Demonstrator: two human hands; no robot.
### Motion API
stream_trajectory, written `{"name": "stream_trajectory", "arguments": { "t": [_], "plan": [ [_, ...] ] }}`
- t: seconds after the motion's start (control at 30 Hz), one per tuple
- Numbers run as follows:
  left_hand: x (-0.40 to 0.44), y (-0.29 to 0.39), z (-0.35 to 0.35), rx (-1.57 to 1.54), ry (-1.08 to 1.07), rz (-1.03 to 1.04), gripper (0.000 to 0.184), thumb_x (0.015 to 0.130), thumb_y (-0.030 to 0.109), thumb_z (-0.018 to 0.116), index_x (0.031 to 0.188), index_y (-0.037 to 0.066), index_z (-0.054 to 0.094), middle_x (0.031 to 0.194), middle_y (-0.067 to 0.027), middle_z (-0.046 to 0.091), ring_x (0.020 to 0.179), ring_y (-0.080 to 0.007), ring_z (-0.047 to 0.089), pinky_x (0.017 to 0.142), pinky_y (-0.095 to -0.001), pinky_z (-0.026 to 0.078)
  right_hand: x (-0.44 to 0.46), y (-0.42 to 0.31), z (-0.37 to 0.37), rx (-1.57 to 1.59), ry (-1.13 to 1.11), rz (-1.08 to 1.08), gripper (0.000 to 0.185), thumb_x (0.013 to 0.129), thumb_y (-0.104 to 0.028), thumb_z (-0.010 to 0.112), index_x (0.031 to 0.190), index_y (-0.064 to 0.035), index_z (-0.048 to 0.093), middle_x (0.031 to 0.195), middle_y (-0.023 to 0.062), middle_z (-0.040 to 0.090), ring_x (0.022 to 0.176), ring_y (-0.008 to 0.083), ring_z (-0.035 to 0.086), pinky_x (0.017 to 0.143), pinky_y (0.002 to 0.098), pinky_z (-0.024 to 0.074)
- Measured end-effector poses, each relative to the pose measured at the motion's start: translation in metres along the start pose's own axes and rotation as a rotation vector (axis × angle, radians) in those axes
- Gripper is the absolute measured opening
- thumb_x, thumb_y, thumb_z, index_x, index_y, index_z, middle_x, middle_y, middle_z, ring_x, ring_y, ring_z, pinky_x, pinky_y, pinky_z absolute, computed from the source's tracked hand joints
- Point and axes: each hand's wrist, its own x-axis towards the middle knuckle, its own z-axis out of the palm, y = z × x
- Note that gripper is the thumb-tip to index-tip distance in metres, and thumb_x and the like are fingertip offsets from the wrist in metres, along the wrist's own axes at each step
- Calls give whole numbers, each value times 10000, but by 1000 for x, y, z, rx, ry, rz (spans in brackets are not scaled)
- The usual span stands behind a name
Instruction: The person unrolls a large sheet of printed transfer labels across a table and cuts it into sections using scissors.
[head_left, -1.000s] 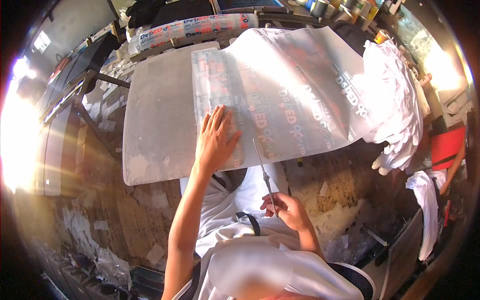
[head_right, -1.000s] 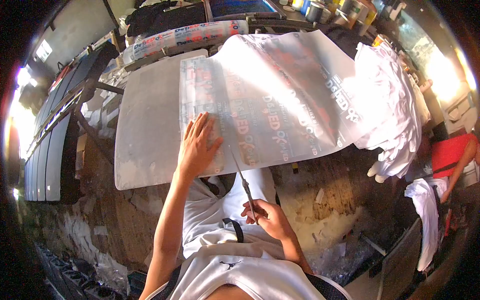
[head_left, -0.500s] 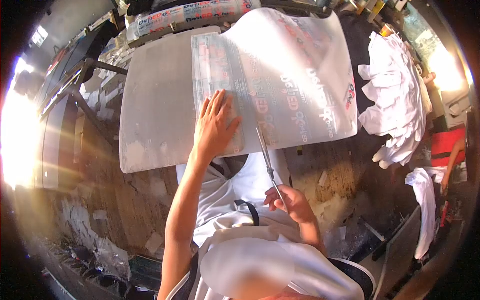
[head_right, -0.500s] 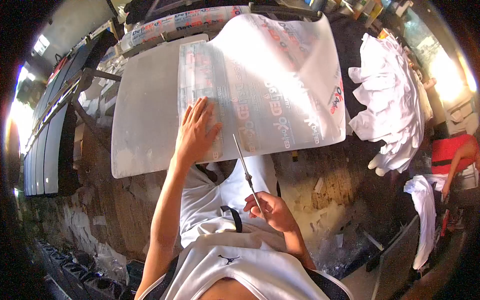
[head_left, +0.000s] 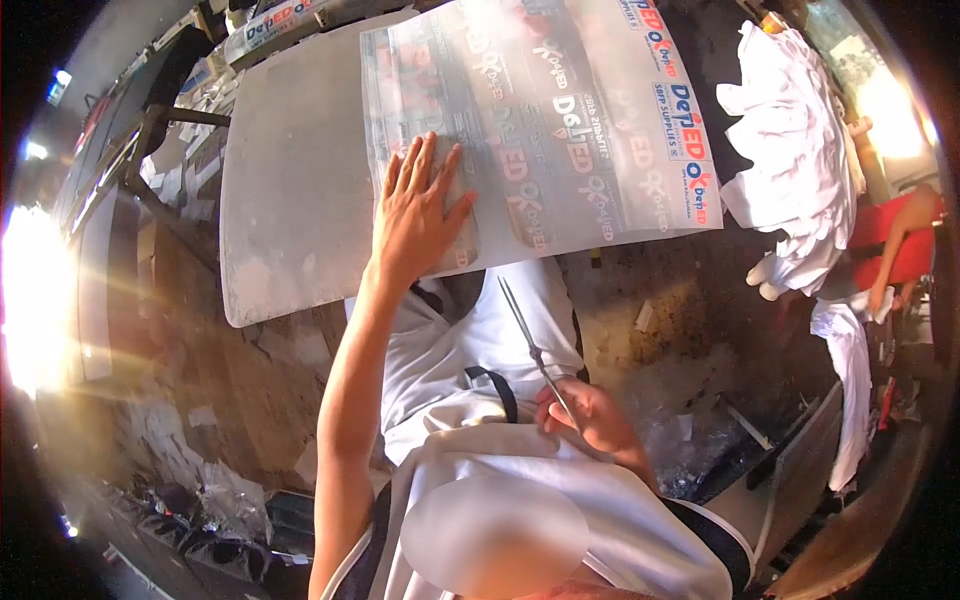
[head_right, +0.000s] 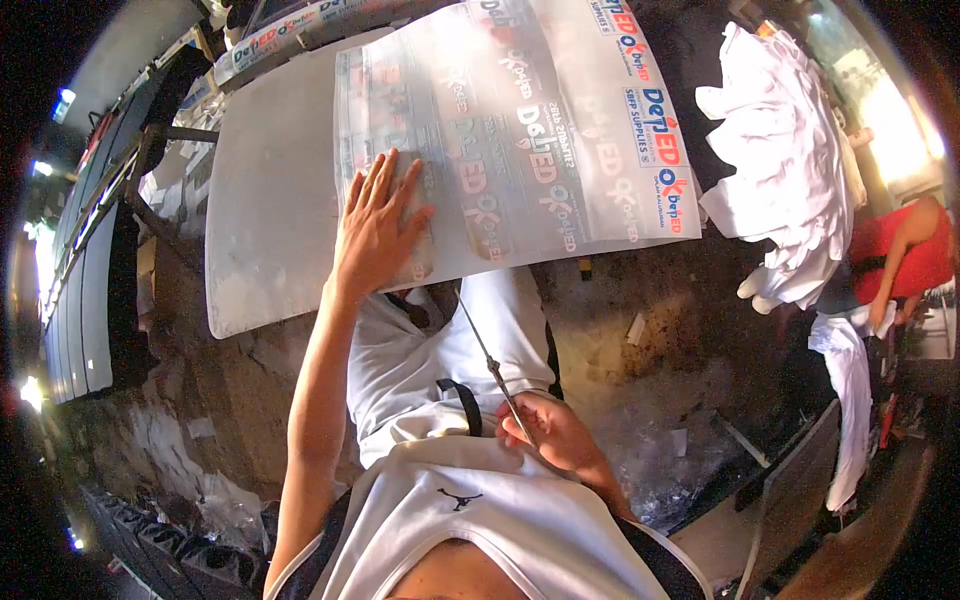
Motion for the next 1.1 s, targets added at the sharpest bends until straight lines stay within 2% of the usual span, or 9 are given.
{"name": "stream_trajectory", "arguments": {
  "t": [0.27,0.47,0.53,0.67,0.73,0.97,1.1],
  "plan": [
    [0,0,-1,26,-8,-6,645,1065,501,515,1610,167,432,1699,-175,307,1592,-309,251,1306,-482,163,29,14,2,-72,25,-111,320,1030,-238,712,1224,4,635,1025,31,698,942,106,656,816,279,535],
    [-1,0,-2,-31,-4,-2,648,1059,470,531,1612,151,424,1700,-181,303,1595,-316,241,1306,-483,160,37,2,2,-64,16,-118,363,1027,-252,714,1269,4,626,1085,68,707,1002,132,667,875,303,559],
    [-1,0,-3,-35,-6,-4,646,1058,467,534,1611,150,428,1699,-184,305,1594,-318,242,1305,-484,160,41,1,3,-84,11,-168,439,1038,-379,685,1252,1,637,1068,68,695,935,149,640,864,312,512],
    [-1,0,-5,-49,2,-3,649,1050,472,546,1602,148,443,1691,-192,319,1590,-325,253,1303,-485,161,52,7,0,-39,9,-160,433,1035,-363,693,1258,3,633,1063,70,694,927,151,642,854,313,514],
    [-1,1,-4,-56,6,-7,647,1048,473,549,1598,147,450,1688,-193,326,1587,-327,259,1302,-486,164,56,4,-1,-19,-12,-150,338,1031,-199,700,1285,9,621,1102,85,705,1043,147,674,911,326,581],
    [1,4,-6,-43,14,-14,645,1038,472,573,1584,145,469,1676,-194,350,1575,-333,287,1293,-492,194,63,-1,0,-17,-26,-188,328,1040,-205,688,1283,5,622,1094,78,706,1026,138,673,903,319,577],
    [1,2,-6,-39,16,-3,644,1038,459,573,1584,133,468,1674,-203,349,1575,-335,288,1296,-489,189,67,-5,5,-68,13,-194,318,1048,-214,677,1270,7,624,1076,71,712,965,129,672,871,300,566]
  ]
}}
